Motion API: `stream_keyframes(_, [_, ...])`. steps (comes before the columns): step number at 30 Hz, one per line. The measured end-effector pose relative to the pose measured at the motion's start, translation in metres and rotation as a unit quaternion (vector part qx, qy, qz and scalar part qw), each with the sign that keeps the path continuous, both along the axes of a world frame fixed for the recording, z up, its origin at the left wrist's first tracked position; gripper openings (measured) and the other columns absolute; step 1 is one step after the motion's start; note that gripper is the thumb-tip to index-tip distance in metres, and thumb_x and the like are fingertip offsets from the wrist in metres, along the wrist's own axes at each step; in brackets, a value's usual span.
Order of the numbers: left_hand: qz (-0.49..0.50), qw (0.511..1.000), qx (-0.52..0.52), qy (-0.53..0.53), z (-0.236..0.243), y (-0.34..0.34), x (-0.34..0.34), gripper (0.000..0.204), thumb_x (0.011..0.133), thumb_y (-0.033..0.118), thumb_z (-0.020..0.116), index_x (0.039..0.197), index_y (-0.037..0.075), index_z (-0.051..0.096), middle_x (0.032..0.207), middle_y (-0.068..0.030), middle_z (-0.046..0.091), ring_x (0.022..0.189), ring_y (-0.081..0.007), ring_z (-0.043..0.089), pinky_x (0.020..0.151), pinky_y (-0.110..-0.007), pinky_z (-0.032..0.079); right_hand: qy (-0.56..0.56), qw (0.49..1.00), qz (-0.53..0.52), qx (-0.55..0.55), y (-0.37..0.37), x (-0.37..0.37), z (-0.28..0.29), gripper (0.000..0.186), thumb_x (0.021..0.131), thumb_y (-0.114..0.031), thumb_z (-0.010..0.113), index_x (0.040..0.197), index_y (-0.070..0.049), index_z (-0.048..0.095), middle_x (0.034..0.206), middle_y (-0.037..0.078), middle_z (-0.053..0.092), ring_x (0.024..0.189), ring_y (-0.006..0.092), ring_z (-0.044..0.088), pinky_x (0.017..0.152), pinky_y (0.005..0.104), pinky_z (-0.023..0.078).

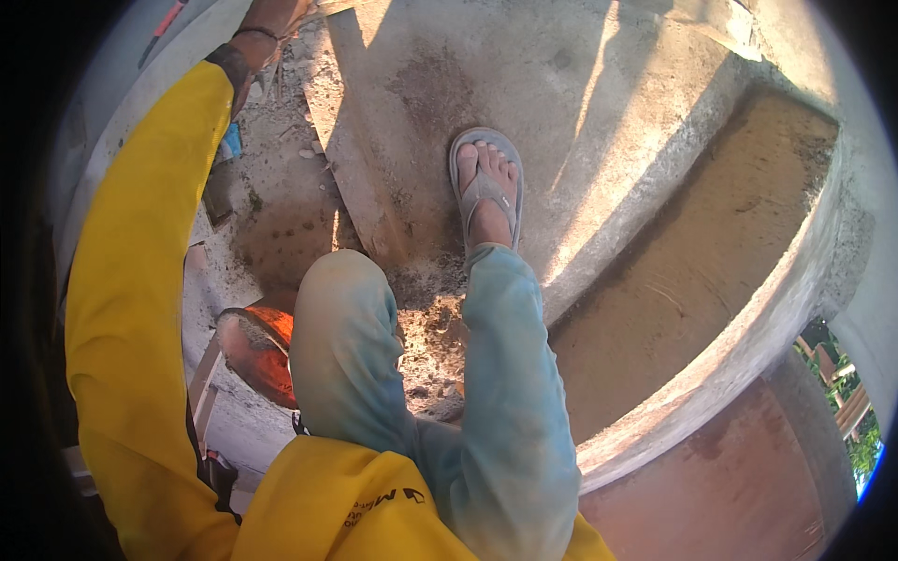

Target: The person scoops cement from a bucket with a trowel and spreads it along a curved concrete edge, smoothing the surface. They repeatedly transfer cement from the bucket to the edge and level it with the trowel.

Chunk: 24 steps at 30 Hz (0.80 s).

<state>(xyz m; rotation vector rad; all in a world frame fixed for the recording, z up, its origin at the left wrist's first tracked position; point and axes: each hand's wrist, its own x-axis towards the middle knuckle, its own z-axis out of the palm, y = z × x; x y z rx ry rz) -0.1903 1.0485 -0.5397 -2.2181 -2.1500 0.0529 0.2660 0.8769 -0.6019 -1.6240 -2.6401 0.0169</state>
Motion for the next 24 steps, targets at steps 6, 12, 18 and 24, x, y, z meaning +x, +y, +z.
stream_keyframes(6, [0.006, 0.999, -0.04, 0.003, 0.01, -0.003, 0.016, 0.023, 0.081, 0.028, 0.069, 0.087, 0.007, 0.075, 0.094, -0.0162, 0.068, 0.096, -0.036, 0.067, 0.081, -0.05, 0.055, -0.073, 0.992, -0.038, -0.094, -0.018, 0.154, 0.122, 0.05, 0.106, -0.023, 0.044, 0.156, -0.02, 0.043, 0.129, 0.012, 0.067, 0.084, 0.0244, 0.064, 0.068, 0.0359, 0.053])
stream_keyframes(12, [0.014, 0.998, -0.014, -0.065, 0.024, -0.004, 0.014, 0.017, 0.08, 0.024, 0.069, 0.081, 0.007, 0.072, 0.091, -0.0159, 0.07, 0.095, -0.0379, 0.068, 0.079, -0.051, 0.056, 0.014, 0.995, -0.049, -0.09, 0.179, 0.064, 0.139, 0.04, 0.104, -0.021, 0.046, 0.143, -0.015, 0.051, 0.122, 0.016, 0.069, 0.084, 0.0342, 0.068, 0.068, 0.0441, 0.055])
stream_keyframes(18, [-0.044, 0.995, 0.062, 0.068, 0.06, -0.023, 0.03, 0.023, 0.089, 0.023, 0.066, 0.104, 0.005, 0.071, 0.101, -0.0071, 0.072, 0.1, -0.0228, 0.067, 0.076, -0.035, 0.057, 0.074, 0.984, 0.108, -0.122, 0.194, -0.103, 0.115, 0.034, 0.096, -0.007, 0.053, 0.127, -0.015, 0.065, 0.11, 0.021, 0.071, 0.091, 0.045, 0.07, 0.072, 0.0508, 0.057])
stream_keyframes(24, [0.05, 0.998, 0.005, -0.033, 0.06, -0.027, 0.049, 0.017, 0.081, 0.02, 0.069, 0.09, 0.011, 0.078, 0.114, -0.0065, 0.073, 0.11, -0.025, 0.066, 0.075, -0.033, 0.061, 0.056, 0.885, 0.36, -0.29, 0.184, -0.139, 0.159, 0.044, 0.088, -0.006, 0.061, 0.131, -0.015, 0.064, 0.113, 0.012, 0.071, 0.096, 0.034, 0.071, 0.078, 0.0436, 0.058])
